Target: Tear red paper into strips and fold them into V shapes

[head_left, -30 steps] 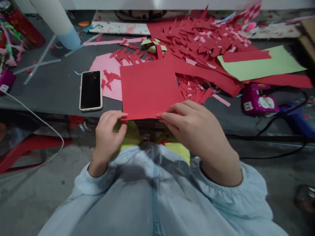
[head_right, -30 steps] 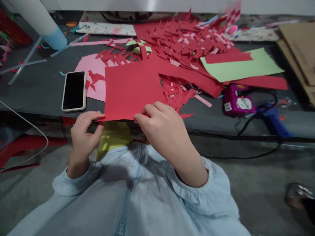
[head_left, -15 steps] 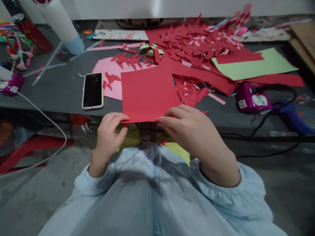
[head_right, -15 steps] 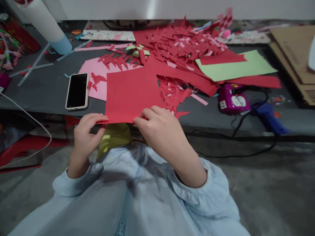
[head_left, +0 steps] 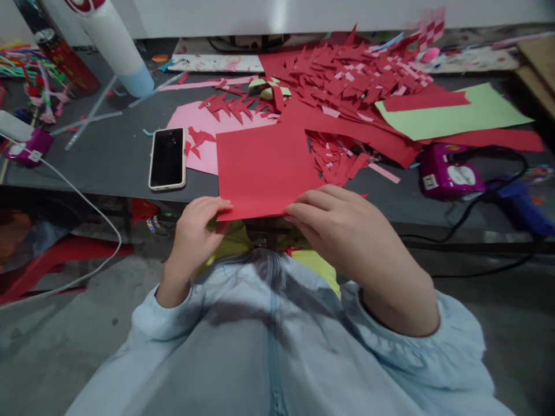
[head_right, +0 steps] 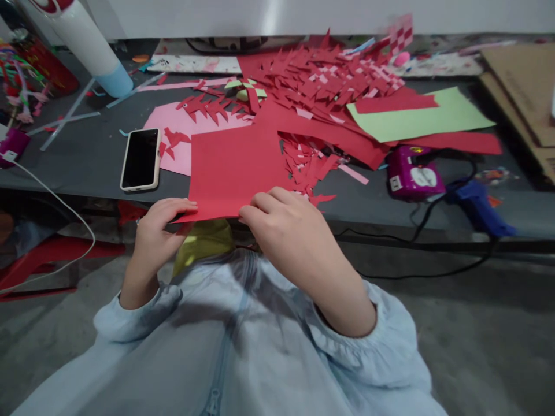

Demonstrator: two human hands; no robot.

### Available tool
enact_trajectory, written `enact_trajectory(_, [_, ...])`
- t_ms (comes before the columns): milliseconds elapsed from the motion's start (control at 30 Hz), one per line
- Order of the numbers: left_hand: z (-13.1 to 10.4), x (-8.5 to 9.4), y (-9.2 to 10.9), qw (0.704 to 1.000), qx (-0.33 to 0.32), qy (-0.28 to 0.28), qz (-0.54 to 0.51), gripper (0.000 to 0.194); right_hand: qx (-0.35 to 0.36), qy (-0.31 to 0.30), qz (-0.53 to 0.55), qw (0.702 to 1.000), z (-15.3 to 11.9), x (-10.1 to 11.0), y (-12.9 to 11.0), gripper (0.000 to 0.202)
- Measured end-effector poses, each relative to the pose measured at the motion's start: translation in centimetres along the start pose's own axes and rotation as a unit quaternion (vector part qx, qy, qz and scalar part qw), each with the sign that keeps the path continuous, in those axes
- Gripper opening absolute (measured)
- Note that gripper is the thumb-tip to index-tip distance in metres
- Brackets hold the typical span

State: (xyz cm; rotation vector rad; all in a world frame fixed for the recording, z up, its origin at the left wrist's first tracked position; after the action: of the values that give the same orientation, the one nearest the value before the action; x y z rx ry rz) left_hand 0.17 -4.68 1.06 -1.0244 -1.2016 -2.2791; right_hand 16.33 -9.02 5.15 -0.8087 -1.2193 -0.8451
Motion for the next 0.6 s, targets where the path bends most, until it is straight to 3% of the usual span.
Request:
enact_trajectory(367, [-0.5,-2.2,-0.2,0.994,-0.05,-0.101,-0.002,0.016,0.047,-0.009,0.026,0.999,-0.4,2.0,-0.2,0.027])
enact_trajectory(533, [-0.6,-2.3,-0.3,0.992,-0.056,-0.111,-0.017,0.013,0.032,-0.035,0.007,0.999,2.8,1.7,1.3,0.029])
enact_trajectory(600, [-0.5,-2.4,-0.5,0.99,-0.044,-0.133,-0.022,0.019,0.003,-0.074,-0.012,0.997,5.0,0.5,2.9,0.028])
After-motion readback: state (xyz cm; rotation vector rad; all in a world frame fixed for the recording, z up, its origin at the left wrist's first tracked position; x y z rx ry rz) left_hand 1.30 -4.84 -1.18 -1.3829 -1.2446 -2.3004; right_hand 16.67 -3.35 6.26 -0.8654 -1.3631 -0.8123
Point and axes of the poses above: each hand's wrist, its own z-axis towards the middle knuckle, its own x-axis out of the back of the hand, y = z × x, the point moved 10 cm from there along z, towards the middle knuckle, and after that the axes turned 1 degree about -y, right-handed, at the moved point
